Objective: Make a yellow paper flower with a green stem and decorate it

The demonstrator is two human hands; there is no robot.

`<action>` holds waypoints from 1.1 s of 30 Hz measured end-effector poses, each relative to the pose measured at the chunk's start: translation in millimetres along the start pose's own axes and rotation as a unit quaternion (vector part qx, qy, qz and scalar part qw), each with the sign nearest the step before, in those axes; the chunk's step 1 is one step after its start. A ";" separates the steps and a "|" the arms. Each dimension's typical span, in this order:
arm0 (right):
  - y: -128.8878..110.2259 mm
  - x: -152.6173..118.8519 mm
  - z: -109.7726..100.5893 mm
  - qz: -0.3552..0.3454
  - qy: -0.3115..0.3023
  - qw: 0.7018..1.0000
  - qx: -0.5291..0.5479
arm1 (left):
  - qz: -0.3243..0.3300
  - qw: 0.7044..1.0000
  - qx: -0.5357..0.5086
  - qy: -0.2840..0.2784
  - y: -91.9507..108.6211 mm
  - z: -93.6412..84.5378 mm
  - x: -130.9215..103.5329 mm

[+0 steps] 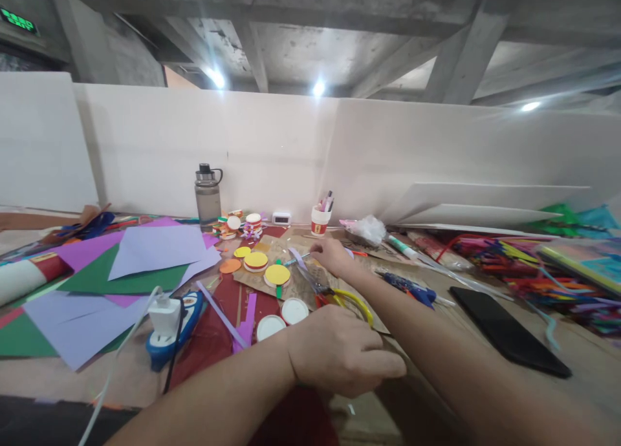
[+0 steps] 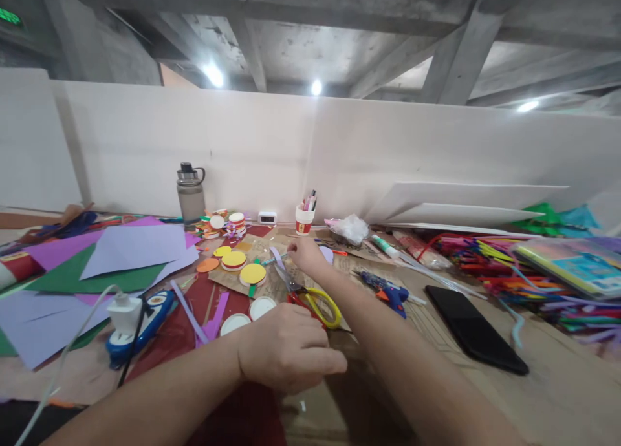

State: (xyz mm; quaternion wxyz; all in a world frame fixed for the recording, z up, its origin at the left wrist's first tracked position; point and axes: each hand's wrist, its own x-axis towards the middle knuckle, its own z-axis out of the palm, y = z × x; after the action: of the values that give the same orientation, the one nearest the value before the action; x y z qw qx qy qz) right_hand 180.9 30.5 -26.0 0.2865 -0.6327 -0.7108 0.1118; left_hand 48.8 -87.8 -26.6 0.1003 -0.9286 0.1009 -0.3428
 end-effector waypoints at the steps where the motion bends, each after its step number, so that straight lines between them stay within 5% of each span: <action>1: 0.1 1.7 2.9 -0.001 -0.007 1.000 -0.008 | 0.008 1.000 0.003 -0.001 0.4 1.4 -0.3; 6: 1.5 11.9 20.7 0.017 -0.036 0.999 -0.033 | 0.028 0.999 0.003 -0.038 4.2 4.8 -1.7; 13: -2.1 27.5 43.8 0.049 -0.021 0.999 0.012 | -0.005 1.000 0.002 -0.014 1.5 4.7 -3.8; 19: -11.0 33.8 26.4 0.020 0.121 0.985 0.124 | -0.053 0.998 -0.029 0.004 -3.2 4.6 -6.7; 22: -18.3 34.8 4.2 -0.004 0.183 0.967 0.180 | -0.155 0.983 -0.078 0.056 -7.2 -1.1 -7.8; 26: -29.9 21.2 -23.6 -0.043 0.189 0.917 0.347 | -0.374 0.894 -0.120 0.216 -19.5 -14.9 -7.5; 30: -42.3 -11.4 -37.5 -0.058 0.164 0.895 0.411 | -0.517 0.737 -0.192 0.391 -40.7 -24.4 -10.8; 33: -50.0 -36.9 -37.8 -0.058 0.127 0.889 0.437 | -0.547 0.669 -0.307 0.399 -53.3 -22.7 -15.5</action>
State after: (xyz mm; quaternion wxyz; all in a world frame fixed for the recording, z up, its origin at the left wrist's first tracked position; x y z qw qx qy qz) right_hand 161.2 -21.4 20.9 0.6280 -0.4098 -0.5832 0.3124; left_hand 28.7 -35.3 -5.6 -0.4454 -0.5706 -0.2954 -0.6236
